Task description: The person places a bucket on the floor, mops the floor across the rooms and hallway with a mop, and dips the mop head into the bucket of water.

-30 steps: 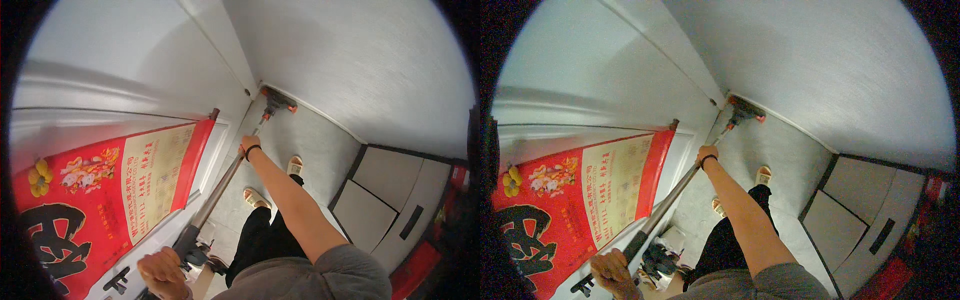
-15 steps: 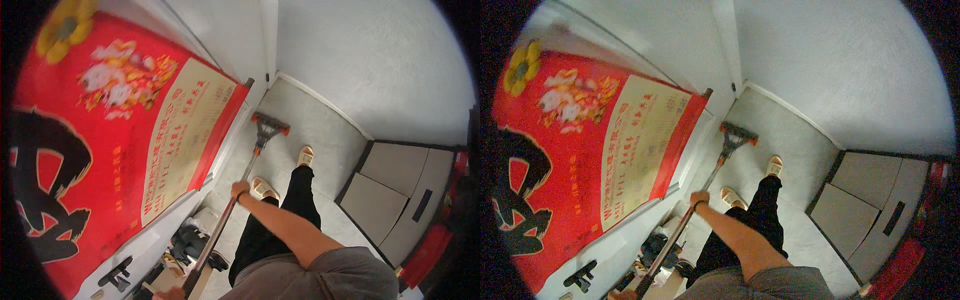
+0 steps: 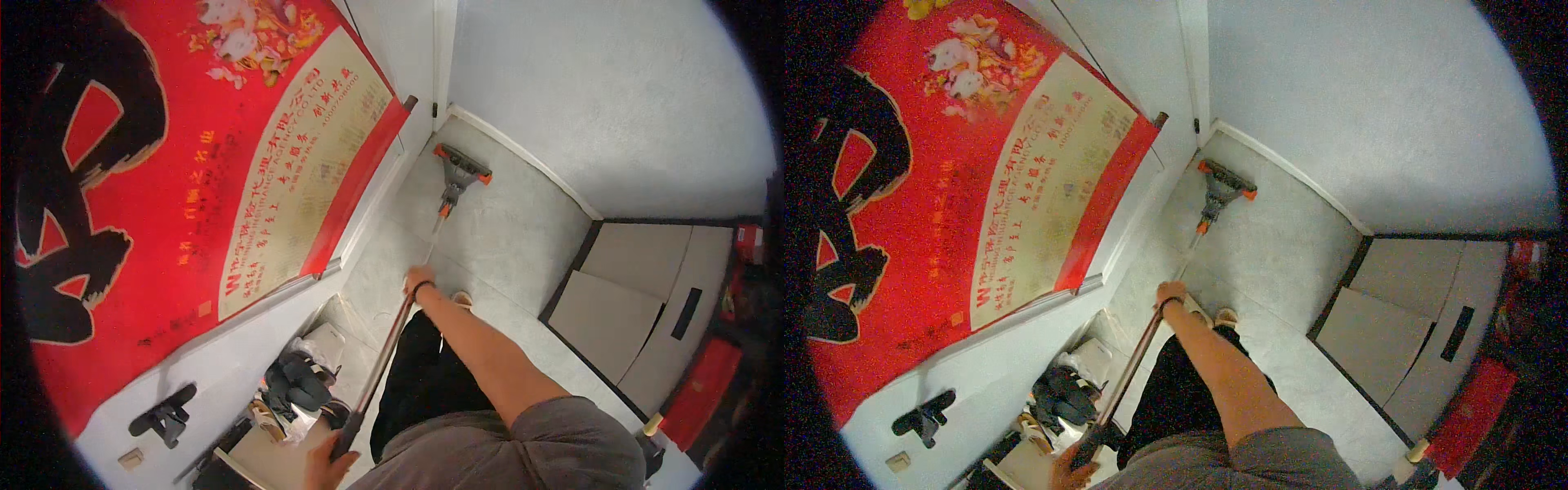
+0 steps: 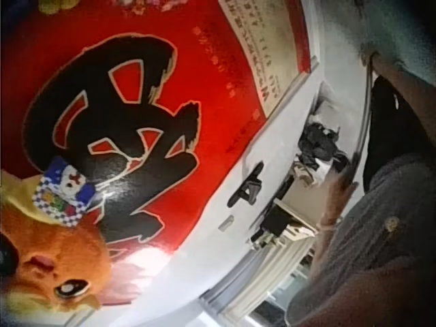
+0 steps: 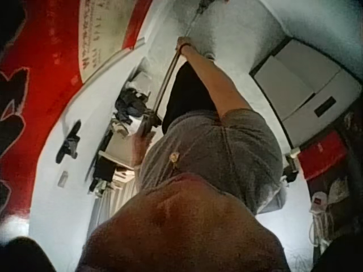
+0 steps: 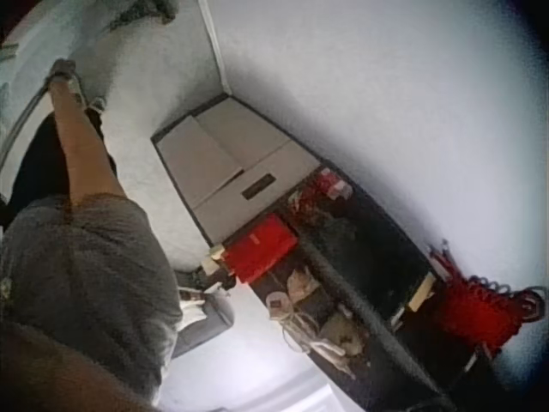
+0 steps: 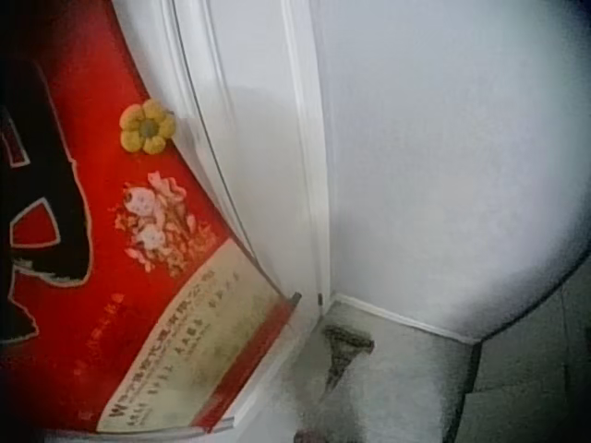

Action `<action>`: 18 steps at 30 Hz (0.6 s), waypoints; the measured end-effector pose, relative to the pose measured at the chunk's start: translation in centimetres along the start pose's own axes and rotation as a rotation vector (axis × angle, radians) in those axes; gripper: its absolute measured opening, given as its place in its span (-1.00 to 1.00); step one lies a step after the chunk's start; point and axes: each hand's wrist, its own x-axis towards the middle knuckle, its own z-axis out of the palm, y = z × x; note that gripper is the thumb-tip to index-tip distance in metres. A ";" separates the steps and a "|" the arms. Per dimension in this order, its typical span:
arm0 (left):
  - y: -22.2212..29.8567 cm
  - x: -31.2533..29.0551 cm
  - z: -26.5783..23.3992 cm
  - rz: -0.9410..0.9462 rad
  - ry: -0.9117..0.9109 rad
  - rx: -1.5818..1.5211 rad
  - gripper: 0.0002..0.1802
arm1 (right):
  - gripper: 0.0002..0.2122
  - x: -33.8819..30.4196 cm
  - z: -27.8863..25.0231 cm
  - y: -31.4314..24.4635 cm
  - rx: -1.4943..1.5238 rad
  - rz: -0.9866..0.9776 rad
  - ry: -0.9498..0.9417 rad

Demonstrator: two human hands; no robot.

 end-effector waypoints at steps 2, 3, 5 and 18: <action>0.5 1.0 2.6 0.407 0.055 0.183 -0.70 | -0.84 0.8 -0.1 -0.2 -0.144 -0.036 -0.113; -0.3 0.5 3.0 0.377 0.069 0.187 -0.70 | -0.79 -0.2 0.0 -0.8 -0.292 -0.059 -0.211; -2.6 -2.0 3.7 0.073 0.004 0.145 -0.69 | -0.86 -4.5 4.1 -1.1 -0.450 -0.244 -0.002; -16.4 -7.7 3.9 -0.119 0.214 0.485 -0.73 | -0.77 -20.9 11.6 -2.4 1.608 0.686 -0.232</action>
